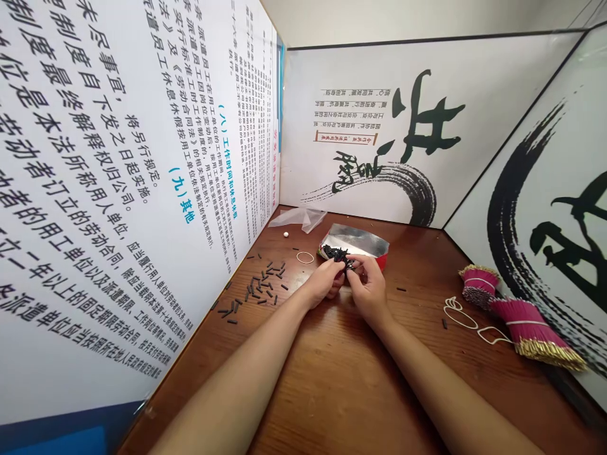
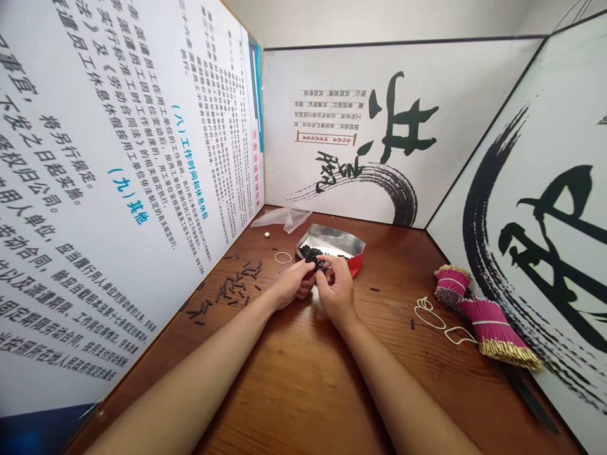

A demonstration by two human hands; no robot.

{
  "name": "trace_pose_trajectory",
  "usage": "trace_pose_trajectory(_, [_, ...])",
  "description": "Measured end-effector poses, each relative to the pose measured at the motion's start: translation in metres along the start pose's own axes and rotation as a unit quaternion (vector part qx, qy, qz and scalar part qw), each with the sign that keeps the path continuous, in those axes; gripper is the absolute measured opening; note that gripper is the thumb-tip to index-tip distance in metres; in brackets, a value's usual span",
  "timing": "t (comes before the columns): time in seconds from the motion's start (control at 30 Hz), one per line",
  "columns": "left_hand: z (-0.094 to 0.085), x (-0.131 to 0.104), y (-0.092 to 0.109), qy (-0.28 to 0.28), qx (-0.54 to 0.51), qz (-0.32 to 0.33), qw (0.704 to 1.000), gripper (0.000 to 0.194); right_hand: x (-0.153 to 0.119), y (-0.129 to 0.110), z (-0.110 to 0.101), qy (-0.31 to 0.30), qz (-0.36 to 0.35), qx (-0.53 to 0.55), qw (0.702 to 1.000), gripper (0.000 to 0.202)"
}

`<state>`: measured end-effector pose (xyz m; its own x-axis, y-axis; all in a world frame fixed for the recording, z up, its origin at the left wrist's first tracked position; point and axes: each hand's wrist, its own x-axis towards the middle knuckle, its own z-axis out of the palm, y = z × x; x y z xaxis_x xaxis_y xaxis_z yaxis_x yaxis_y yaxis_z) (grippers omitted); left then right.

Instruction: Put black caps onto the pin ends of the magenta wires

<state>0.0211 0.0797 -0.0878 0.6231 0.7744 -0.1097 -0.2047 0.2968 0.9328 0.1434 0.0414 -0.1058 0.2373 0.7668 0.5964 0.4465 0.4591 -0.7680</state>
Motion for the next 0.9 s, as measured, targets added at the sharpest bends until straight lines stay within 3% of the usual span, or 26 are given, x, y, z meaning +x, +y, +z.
trace_pose_trajectory(0.23, [-0.0033, 0.0024, -0.0025, -0.010, -0.022, 0.009, 1.000, 0.011, -0.0016, 0.0030, 0.0022, -0.010, 0.038, 0.033, 0.999, 0.027])
trace_pose_trajectory(0.6, [0.0003, 0.0011, -0.0005, 0.021, -0.001, 0.014, 1.000, 0.015, 0.0001, 0.0032, 0.0012, -0.013, 0.034, 0.022, 0.999, 0.025])
trace_pose_trajectory(0.9, [-0.0005, 0.0016, -0.0002, 0.009, -0.010, 0.014, 1.000, 0.014, -0.0003, 0.0015, 0.0018, -0.017, 0.054, 0.034, 0.998, 0.028])
